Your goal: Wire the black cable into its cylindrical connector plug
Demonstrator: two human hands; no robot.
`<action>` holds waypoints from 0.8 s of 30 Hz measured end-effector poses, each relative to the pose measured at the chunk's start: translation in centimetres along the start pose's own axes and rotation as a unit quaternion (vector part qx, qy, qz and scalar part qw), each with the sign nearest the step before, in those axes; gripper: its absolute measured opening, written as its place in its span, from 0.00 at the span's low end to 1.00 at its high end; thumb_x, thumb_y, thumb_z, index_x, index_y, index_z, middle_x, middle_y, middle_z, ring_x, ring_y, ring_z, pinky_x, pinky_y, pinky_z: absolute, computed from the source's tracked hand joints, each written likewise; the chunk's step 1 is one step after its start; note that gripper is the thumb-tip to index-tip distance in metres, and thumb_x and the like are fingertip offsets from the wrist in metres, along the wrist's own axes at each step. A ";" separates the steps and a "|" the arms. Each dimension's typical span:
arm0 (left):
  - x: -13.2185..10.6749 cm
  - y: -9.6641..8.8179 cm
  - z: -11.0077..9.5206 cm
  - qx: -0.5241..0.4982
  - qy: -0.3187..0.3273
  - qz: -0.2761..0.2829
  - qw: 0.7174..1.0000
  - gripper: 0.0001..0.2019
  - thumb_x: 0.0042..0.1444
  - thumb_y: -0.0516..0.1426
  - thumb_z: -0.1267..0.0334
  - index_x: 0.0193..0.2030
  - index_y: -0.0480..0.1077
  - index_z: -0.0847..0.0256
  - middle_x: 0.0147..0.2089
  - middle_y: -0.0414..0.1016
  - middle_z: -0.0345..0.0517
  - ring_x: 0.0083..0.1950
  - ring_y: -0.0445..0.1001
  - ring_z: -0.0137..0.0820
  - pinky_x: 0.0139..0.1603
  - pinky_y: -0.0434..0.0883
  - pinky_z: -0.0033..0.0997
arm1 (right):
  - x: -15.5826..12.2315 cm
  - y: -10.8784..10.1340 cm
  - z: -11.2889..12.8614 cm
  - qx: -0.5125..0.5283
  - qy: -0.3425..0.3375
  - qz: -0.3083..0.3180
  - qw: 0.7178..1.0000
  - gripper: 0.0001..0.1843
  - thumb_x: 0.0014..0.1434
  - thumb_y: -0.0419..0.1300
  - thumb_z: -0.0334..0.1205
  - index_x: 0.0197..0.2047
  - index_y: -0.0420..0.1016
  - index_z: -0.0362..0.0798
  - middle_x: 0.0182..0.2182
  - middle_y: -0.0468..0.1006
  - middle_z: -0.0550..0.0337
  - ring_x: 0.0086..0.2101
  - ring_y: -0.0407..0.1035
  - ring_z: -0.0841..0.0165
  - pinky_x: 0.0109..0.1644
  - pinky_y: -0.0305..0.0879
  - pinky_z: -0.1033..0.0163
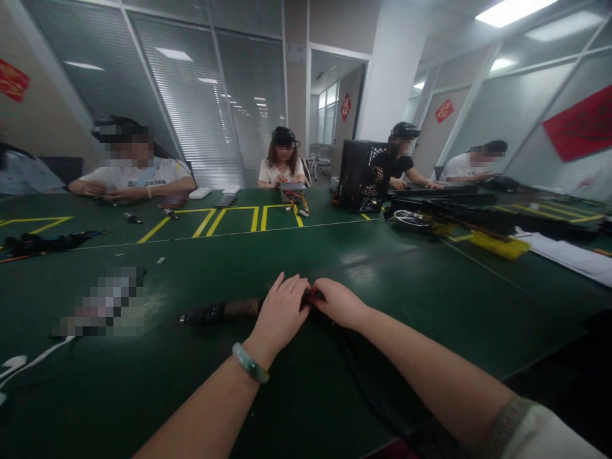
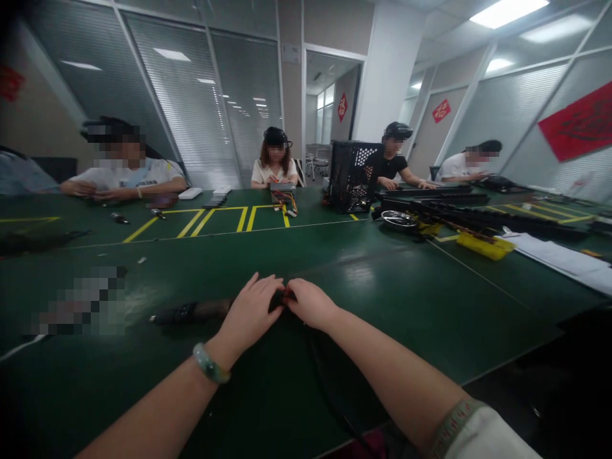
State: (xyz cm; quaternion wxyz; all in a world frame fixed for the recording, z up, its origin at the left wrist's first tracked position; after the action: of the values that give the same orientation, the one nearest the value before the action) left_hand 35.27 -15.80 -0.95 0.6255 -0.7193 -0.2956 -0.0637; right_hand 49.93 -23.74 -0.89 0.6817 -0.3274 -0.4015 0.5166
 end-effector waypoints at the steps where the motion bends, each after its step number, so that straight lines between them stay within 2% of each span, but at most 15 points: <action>1: 0.0 -0.1 0.0 0.001 0.014 -0.006 1.000 0.18 0.54 0.57 0.69 0.52 0.64 0.57 0.56 0.68 0.47 0.62 0.62 0.40 0.68 0.46 0.52 | 0.1 0.0 0.0 -0.003 0.002 0.003 1.000 0.04 0.57 0.60 0.30 0.37 0.72 0.46 0.36 0.74 0.58 0.37 0.69 0.68 0.41 0.62 0.67; 4: 0.0 -0.7 -0.3 -0.004 0.047 -0.009 0.999 0.23 0.55 0.57 0.66 0.58 0.60 0.57 0.60 0.65 0.47 0.66 0.56 0.41 0.69 0.42 0.54 | -0.1 -0.6 -0.6 -0.011 0.019 0.009 1.000 0.04 0.57 0.61 0.32 0.38 0.73 0.46 0.38 0.74 0.58 0.38 0.69 0.68 0.42 0.62 0.67; 7: -0.1 -1.5 -0.6 -0.020 0.063 -0.016 0.998 0.24 0.58 0.56 0.62 0.61 0.59 0.57 0.63 0.63 0.46 0.68 0.53 0.41 0.69 0.42 0.54 | -1.7 -2.3 -2.5 -0.023 0.059 -0.001 0.998 0.03 0.58 0.61 0.37 0.36 0.73 0.47 0.37 0.75 0.58 0.37 0.69 0.68 0.40 0.62 0.67; 10: -0.1 -1.6 -0.7 -0.036 0.066 -0.012 0.997 0.23 0.60 0.53 0.61 0.62 0.58 0.56 0.64 0.62 0.46 0.68 0.53 0.39 0.69 0.43 0.54 | -5.0 -5.4 -6.3 -0.045 0.132 -0.022 0.990 0.05 0.59 0.60 0.40 0.35 0.73 0.48 0.34 0.75 0.58 0.34 0.69 0.67 0.36 0.62 0.66; 14: -0.2 -0.7 -0.2 -0.058 0.061 0.040 0.996 0.24 0.62 0.52 0.59 0.64 0.56 0.54 0.65 0.59 0.43 0.68 0.53 0.37 0.69 0.46 0.51 | -11.5 -11.0 -13.1 -0.082 0.257 -0.063 0.961 0.06 0.58 0.59 0.41 0.35 0.74 0.48 0.33 0.76 0.56 0.32 0.70 0.65 0.33 0.61 0.65; 17: -0.3 0.0 0.2 -0.080 0.054 0.090 0.991 0.26 0.62 0.53 0.55 0.65 0.55 0.53 0.67 0.57 0.42 0.68 0.52 0.38 0.68 0.49 0.49 | -17.2 -15.4 -18.0 -0.111 0.364 -0.104 0.919 0.05 0.58 0.59 0.40 0.33 0.74 0.47 0.32 0.77 0.51 0.32 0.70 0.63 0.33 0.60 0.62; 20: -0.5 0.2 0.4 -0.102 0.042 0.145 0.983 0.27 0.61 0.52 0.51 0.66 0.54 0.50 0.68 0.53 0.40 0.69 0.51 0.38 0.67 0.54 0.47 | -22.7 -19.1 -22.1 -0.133 0.473 -0.145 0.859 0.06 0.56 0.61 0.38 0.29 0.74 0.46 0.29 0.77 0.44 0.28 0.70 0.60 0.32 0.59 0.58; 24: -0.7 0.2 0.6 -0.119 0.020 0.195 0.973 0.24 0.63 0.48 0.48 0.65 0.55 0.46 0.68 0.55 0.37 0.68 0.54 0.38 0.64 0.59 0.47 | -28.4 -22.5 -26.2 -0.145 0.578 -0.192 0.780 0.11 0.54 0.62 0.40 0.23 0.72 0.47 0.24 0.75 0.40 0.23 0.68 0.57 0.30 0.58 0.54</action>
State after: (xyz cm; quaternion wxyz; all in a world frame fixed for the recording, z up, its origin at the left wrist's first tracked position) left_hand 34.59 -15.46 -1.54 0.5413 -0.8311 -0.1270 0.0106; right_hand 78.92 -57.66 0.41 0.8152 -0.5758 -0.0573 0.0245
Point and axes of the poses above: each hand's wrist, its own x-axis towards the middle knuckle, its own y-axis out of the palm, z = x × y, the point moved 1 cm from there along x, towards the middle knuckle
